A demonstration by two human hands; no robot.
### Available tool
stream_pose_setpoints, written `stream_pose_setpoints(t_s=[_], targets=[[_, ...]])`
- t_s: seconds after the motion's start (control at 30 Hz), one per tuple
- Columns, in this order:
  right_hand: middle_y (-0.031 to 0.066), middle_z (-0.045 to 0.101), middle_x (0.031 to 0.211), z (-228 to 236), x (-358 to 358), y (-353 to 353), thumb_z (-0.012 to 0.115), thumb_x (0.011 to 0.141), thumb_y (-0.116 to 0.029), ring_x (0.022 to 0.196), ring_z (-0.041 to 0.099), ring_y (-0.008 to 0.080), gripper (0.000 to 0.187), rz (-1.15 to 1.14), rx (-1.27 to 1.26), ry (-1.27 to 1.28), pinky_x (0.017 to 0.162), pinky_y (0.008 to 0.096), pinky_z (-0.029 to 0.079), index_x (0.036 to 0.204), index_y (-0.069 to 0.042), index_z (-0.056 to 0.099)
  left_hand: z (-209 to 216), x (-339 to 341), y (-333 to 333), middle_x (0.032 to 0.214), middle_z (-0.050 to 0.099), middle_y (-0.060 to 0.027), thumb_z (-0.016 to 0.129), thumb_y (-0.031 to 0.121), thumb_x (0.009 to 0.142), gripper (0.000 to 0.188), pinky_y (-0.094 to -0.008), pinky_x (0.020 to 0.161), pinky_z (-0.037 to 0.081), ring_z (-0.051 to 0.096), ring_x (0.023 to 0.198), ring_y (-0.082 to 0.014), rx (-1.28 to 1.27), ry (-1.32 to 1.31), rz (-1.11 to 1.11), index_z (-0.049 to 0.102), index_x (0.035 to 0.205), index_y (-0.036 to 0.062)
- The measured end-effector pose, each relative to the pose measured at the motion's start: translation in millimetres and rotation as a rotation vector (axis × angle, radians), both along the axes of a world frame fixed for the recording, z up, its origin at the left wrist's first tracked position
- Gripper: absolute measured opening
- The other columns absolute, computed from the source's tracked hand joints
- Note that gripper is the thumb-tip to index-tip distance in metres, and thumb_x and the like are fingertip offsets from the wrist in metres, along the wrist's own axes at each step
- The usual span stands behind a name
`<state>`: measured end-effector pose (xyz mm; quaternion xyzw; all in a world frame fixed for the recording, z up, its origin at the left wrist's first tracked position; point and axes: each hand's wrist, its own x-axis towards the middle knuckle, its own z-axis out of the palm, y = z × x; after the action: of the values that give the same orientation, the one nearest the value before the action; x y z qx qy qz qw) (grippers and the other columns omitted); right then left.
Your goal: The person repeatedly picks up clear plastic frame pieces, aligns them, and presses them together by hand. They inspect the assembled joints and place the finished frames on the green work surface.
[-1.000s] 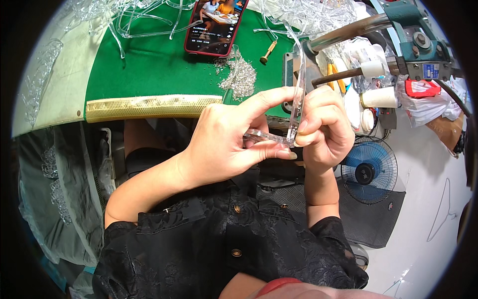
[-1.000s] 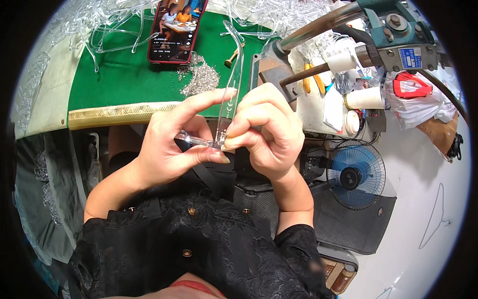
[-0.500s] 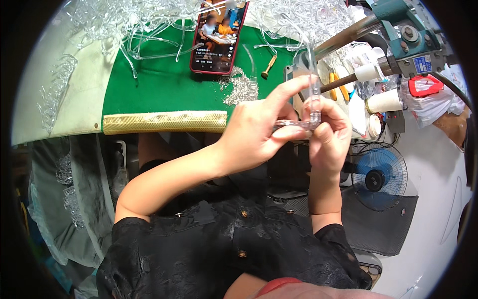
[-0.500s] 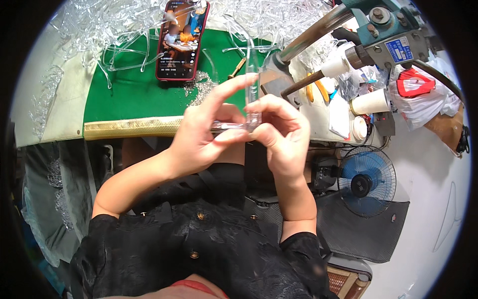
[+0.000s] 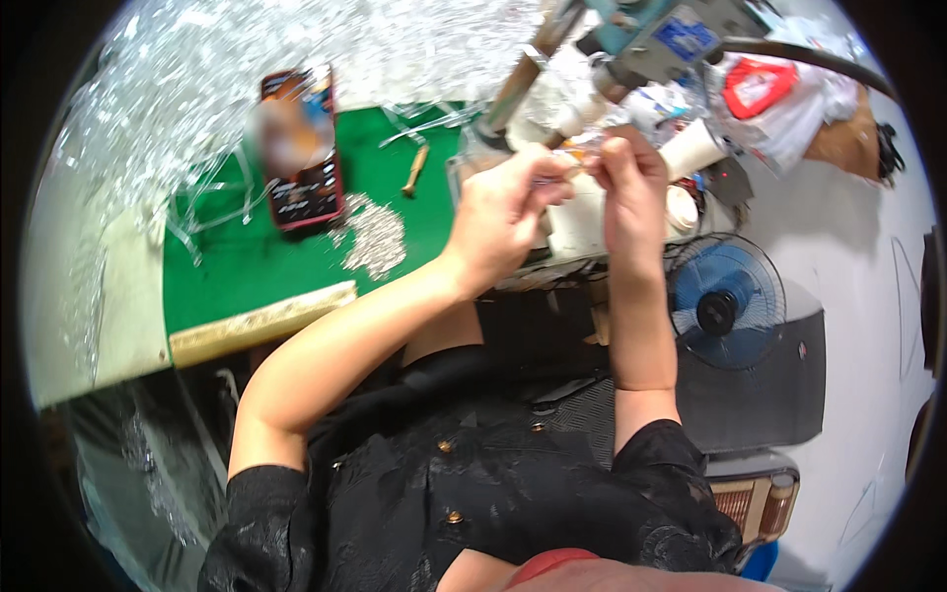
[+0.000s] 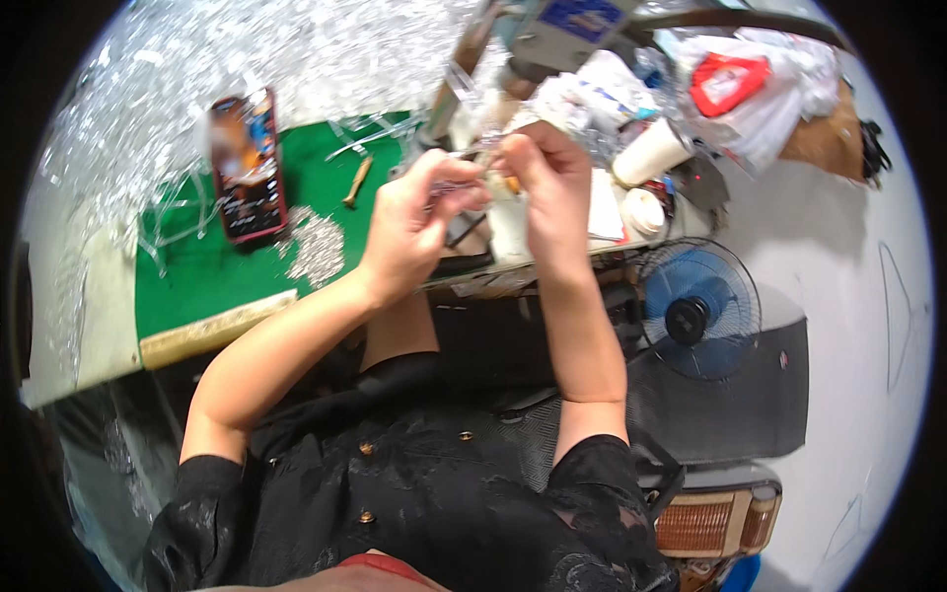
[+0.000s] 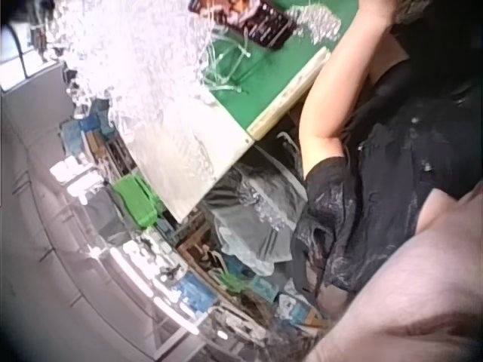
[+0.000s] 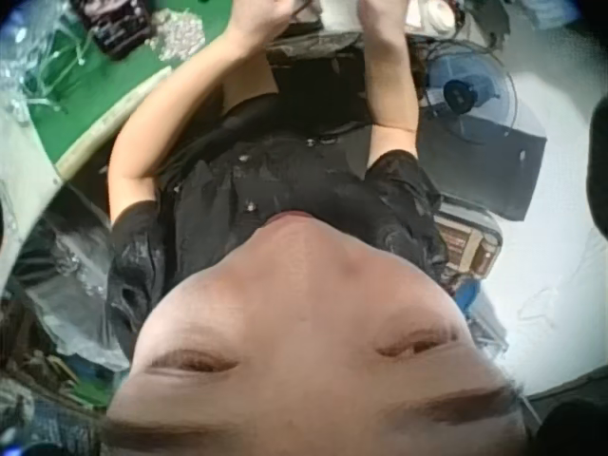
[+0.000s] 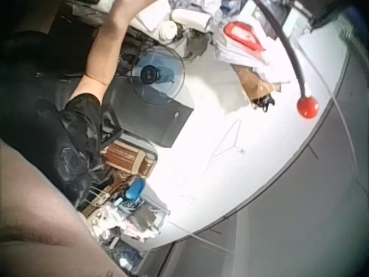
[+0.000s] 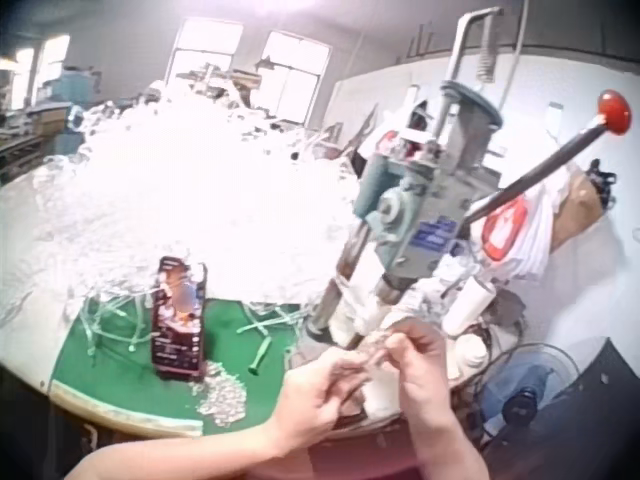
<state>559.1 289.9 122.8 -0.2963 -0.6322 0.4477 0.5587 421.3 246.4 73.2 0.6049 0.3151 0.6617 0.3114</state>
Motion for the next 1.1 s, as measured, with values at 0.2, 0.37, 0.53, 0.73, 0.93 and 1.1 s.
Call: stream_pose_setpoints(t_s=[0.2,0.37,0.53,0.73,0.93,1.1], targets=[[-0.0032,0.055,0.068,3.1,10.9,15.3,0.065,0.089,-0.016,0.066,0.047,0.0047,0.018,-0.039,-0.040,0.021,0.063,0.0199,0.037,0.077,-0.005,0.060,5.2,13.0,17.2,0.087,0.070,-0.0131,0.053,-0.004,0.090,0.013,-0.0277,0.075,0.053,0.068,0.081,-0.0164,-0.014,0.002,-0.002,0.055,0.103,-0.0048],[-0.0019,0.056,0.076,2.3,12.9,24.5,0.060,0.090,-0.016,0.064,0.045,0.0048,0.013,-0.168,0.059,-0.003,0.060,0.0194,0.036,0.083,-0.006,0.060,8.2,14.8,19.5,0.085,0.071,-0.0135,0.053,-0.006,0.089,0.015,-0.0274,0.074,0.053,0.068,0.081,-0.0160,-0.040,0.019,0.012,0.055,0.103,-0.0050],[0.0144,0.054,0.122,118.5,48.9,39.8,0.052,0.093,-0.031,0.113,0.049,0.0242,0.045,-0.229,0.618,0.195,0.083,0.0357,0.044,0.123,0.004,0.051,11.2,15.0,18.2,0.084,0.070,-0.0128,0.053,-0.005,0.089,0.013,-0.0268,0.072,0.053,0.068,0.079,-0.0155,-0.065,-0.050,-0.007,0.056,0.102,-0.0047],[0.0094,0.055,0.096,98.2,37.9,14.6,0.052,0.096,-0.034,0.101,0.054,0.0287,0.026,-0.058,0.791,0.382,0.090,0.0377,0.040,0.097,-0.008,0.050,13.2,19.5,19.4,0.084,0.069,-0.0116,0.053,-0.003,0.091,0.010,-0.0265,0.071,0.053,0.067,0.080,-0.0143,-0.127,-0.090,-0.079,0.055,0.101,-0.0045],[0.0058,0.050,0.079,115.9,31.3,14.7,0.052,0.095,-0.026,0.081,0.053,0.0214,0.021,-0.085,0.709,0.380,0.075,0.0309,0.041,0.082,-0.010,0.046,5.2,9.5,25.2,0.088,0.068,-0.0127,0.054,-0.004,0.090,0.012,-0.0281,0.074,0.053,0.069,0.086,-0.0187,-0.039,0.046,0.031,0.056,0.102,-0.0036],[0.0172,0.059,0.116,117.2,12.5,3.7,0.054,0.093,-0.016,0.107,0.055,0.0231,0.037,-0.436,0.729,0.166,0.087,0.0307,0.043,0.123,0.006,0.050,4.4,-19.7,6.5,0.091,0.067,-0.0104,0.056,-0.002,0.090,0.018,-0.0286,0.076,0.053,0.067,0.086,-0.0172,-0.029,0.082,-0.006,0.055,0.107,-0.0009]])
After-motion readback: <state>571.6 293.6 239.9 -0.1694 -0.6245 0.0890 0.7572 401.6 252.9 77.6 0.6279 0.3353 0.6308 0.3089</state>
